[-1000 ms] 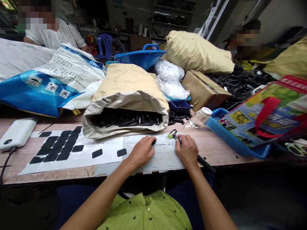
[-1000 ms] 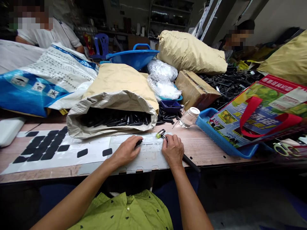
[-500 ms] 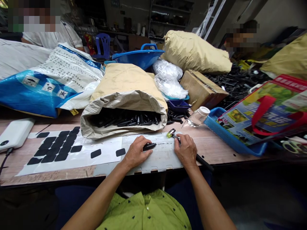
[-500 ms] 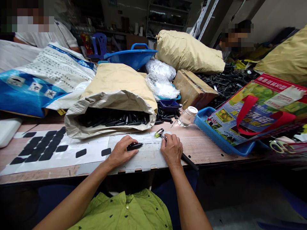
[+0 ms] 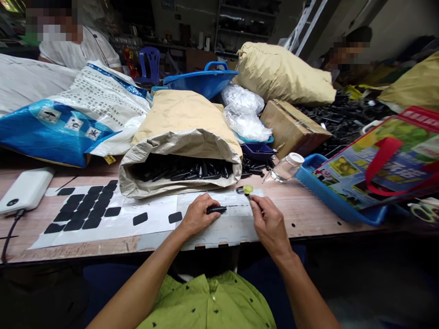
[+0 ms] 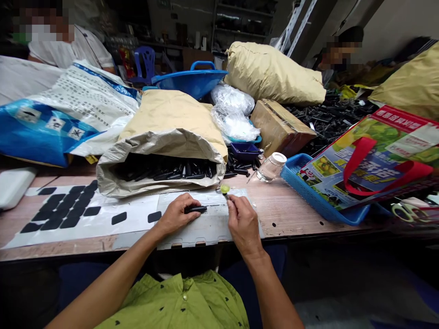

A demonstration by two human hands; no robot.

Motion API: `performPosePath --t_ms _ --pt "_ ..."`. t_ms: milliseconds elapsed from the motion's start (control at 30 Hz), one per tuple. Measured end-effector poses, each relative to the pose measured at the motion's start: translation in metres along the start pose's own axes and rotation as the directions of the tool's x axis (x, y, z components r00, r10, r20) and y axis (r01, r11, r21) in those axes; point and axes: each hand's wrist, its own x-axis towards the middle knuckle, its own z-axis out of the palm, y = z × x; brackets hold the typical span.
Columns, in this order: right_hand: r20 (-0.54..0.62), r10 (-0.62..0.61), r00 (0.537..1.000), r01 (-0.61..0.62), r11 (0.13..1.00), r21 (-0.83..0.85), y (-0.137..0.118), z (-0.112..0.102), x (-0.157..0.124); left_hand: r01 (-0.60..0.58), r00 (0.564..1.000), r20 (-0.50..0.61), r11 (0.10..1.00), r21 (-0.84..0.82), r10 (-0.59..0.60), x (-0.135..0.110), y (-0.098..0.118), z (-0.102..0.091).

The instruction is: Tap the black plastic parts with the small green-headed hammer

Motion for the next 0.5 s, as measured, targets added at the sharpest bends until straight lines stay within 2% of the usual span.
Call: performPosePath --t_ms 100,233,433,500 --pt "0.124 -0.021 0.992 0.015 0.998 0.054 -0.018 0.005 -0.012 0.012 1.0 0.009 1.0 0.0 -0.012 0.001 0.0 0.0" --pt "0.214 -0.041 0.976 0.042 0.999 0.0 -0.023 0.014 -0.022 0.018 1.0 0.009 1.0 -0.008 -0.018 0.001 -0.001 0.001" --pt "0.136 -0.082 0.987 0.089 0.995 -0.043 -0.026 0.012 -0.024 0.038 0.999 0.034 0.999 -0.008 -0.038 0.004 -0.002 0.0" --pt "0.148 -0.077 0.986 0.085 0.995 -0.053 -0.026 0.012 -0.025 0.038 0.999 0.035 0.999 -0.017 -0.037 0.004 -0.002 0.0"
